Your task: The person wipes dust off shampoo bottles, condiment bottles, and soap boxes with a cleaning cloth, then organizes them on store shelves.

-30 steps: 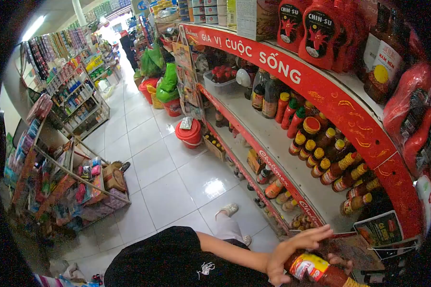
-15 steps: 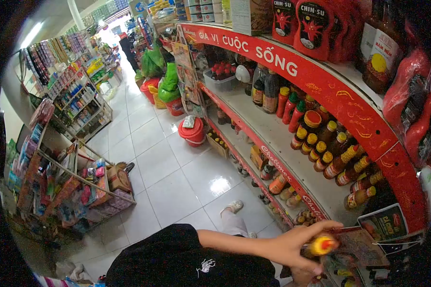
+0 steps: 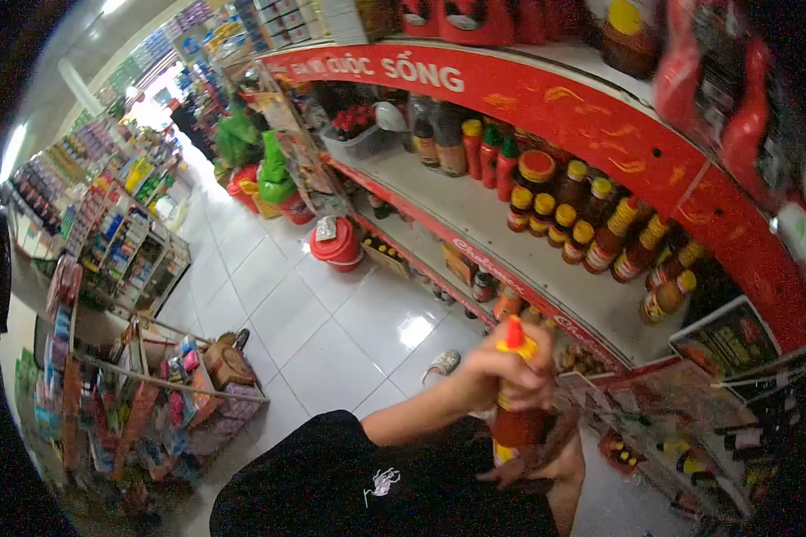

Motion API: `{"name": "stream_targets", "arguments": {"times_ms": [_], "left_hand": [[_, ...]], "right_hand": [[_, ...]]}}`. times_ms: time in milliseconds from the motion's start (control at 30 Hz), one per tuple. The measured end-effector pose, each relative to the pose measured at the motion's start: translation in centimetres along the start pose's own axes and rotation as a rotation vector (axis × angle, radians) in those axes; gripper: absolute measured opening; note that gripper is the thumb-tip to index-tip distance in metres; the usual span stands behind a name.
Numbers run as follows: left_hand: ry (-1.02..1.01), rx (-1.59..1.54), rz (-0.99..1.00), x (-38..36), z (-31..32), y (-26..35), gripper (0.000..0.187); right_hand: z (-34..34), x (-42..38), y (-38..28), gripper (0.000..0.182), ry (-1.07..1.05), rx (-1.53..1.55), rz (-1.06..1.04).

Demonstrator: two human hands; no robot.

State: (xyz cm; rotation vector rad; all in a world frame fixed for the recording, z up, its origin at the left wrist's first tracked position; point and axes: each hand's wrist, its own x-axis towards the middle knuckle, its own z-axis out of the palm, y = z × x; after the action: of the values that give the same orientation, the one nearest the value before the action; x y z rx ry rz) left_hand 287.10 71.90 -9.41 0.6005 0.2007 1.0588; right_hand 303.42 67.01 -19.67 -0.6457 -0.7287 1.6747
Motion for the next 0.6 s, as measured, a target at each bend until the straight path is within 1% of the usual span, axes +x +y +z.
{"name": "stream_targets", "arguments": {"times_ms": [100,133,167,267,367,400,433,500,567,600], "left_hand": [[-0.077,-0.017,0.100,0.4,-1.4,0.8,0.015],[-0.034,-0.008,0.147,0.5,-1.5,1.0,0.015],[-0.003,0.013,0.151,0.4,-1.4,1.6,0.016],[-0.025,0.051,0.266,0.4,-1.9,1.8,0.016],[0.020,0.238,0.379,0.4,-1.3,1.2,0.016],[0.026,0.323,0.397,0.2,-1.2,0.6,0.016],[0.065,0.591,0.454,0.1,-1.2,-0.2,0.016],[-0.061,0.915,0.492,0.3,-1.1,-1.3,0.016],[-0.146,1.045,0.528,1.2,-1.0,-2.4,0.015],[-0.228,1.027,0.572,1.9,-1.2,-2.8,0.016]], "right_hand": [[0.1,0.4,0.4,0.078,-0.046,0.049,0.038],[0.2,0.6,0.4,0.079,-0.061,0.065,0.043],[0.2,0.7,0.4,0.080,-0.074,0.083,0.049],[0.6,1.6,0.6,0.081,-0.121,0.124,0.065],[0.8,2.0,0.8,0.083,-0.151,0.128,0.070],[0.8,2.2,0.8,0.081,-0.146,0.120,0.071],[0.8,2.4,0.9,0.078,-0.150,0.081,0.066],[0.7,2.6,0.8,0.072,-0.152,-0.017,0.046],[0.4,3.0,0.8,0.067,-0.142,-0.183,0.013],[0.2,3.2,0.8,0.064,-0.129,-0.321,-0.016]]}}
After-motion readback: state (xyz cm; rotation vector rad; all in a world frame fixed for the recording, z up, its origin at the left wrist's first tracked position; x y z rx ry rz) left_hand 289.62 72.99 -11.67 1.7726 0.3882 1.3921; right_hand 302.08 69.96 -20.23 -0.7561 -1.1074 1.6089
